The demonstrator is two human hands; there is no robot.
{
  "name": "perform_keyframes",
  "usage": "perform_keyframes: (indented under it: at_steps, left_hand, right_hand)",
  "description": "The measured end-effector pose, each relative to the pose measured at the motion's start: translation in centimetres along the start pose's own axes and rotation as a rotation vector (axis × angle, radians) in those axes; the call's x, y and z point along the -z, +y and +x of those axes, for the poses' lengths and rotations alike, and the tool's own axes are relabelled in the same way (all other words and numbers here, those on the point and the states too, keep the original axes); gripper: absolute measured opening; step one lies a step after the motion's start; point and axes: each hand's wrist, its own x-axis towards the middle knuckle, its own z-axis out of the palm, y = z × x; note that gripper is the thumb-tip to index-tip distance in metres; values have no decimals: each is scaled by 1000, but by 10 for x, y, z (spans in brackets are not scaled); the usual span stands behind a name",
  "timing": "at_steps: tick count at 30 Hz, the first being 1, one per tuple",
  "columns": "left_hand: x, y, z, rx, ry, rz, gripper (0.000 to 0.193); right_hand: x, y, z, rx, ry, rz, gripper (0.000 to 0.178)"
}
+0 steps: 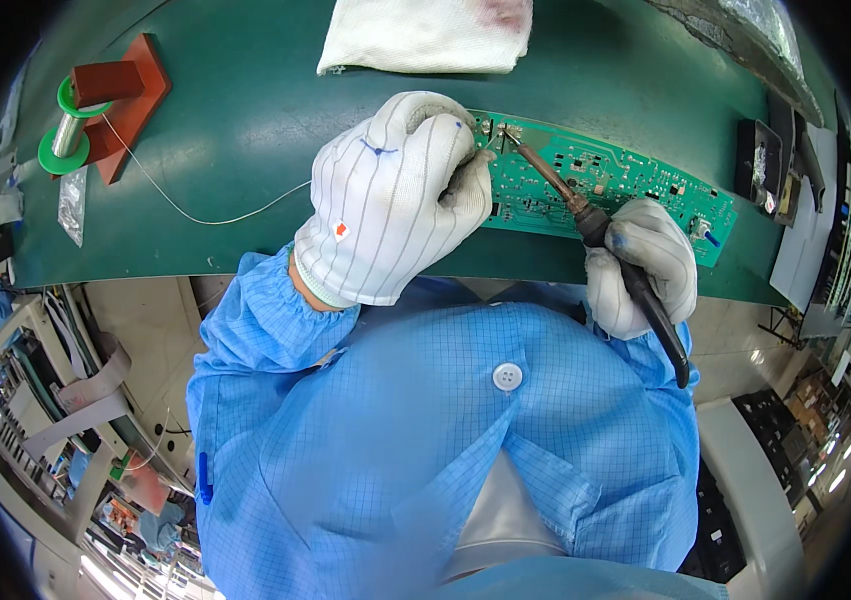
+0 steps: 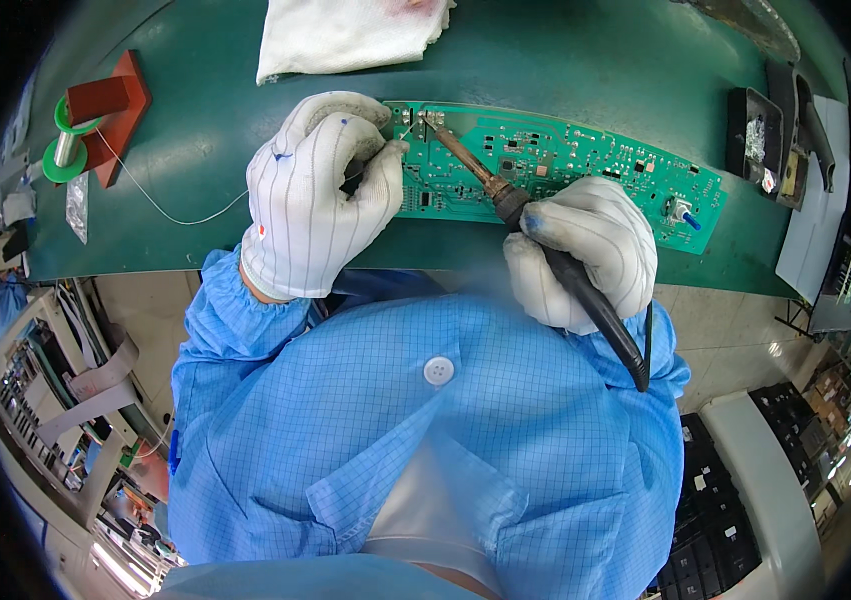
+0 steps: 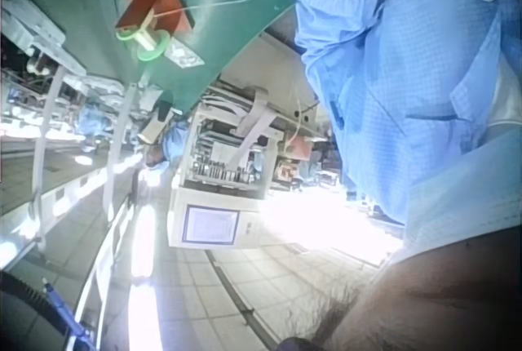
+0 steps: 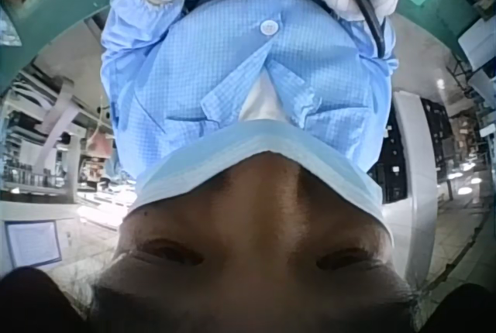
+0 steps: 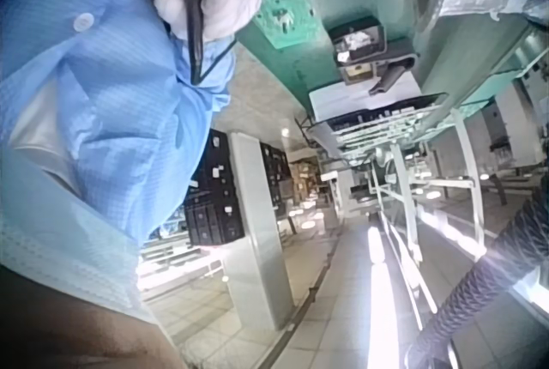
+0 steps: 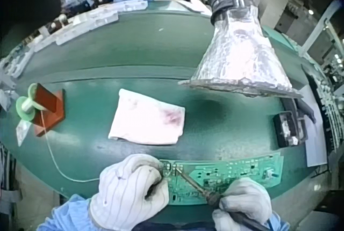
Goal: Soldering electronic components onto printed circuit boards at a manual assembly station.
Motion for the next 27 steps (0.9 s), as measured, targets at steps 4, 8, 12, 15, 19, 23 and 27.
perform_keyframes:
  at_steps: [4,8,12,15,19,23,27]
  left_hand:
    - [-1,0,2,-6,-8,6,17]
    - [5,7,5,44,-37,-39,17]
    - [3,10,17,69,-65,-143,17]
    - [3,15,13,113,-32,-98,17]
    - [16,15,6,120,-12,-136,13]
    - [14,12,-2,252,-29,-202,8]
    - [15,15,-4,245,-21,-170,6]
  right_hand:
    - [-4,1,1,13,30,-14,40]
    - [3,0,3,-2,-16,-7,37]
    - [27,-1,-7,-78,220,-157,34]
    - [69,-7,-12,-310,401,-303,27]
    - [110,1,-29,-280,687,-366,26]
    - [138,16,-46,-523,664,-462,16]
    - [159,-7,-32,-482,819,-433,21]
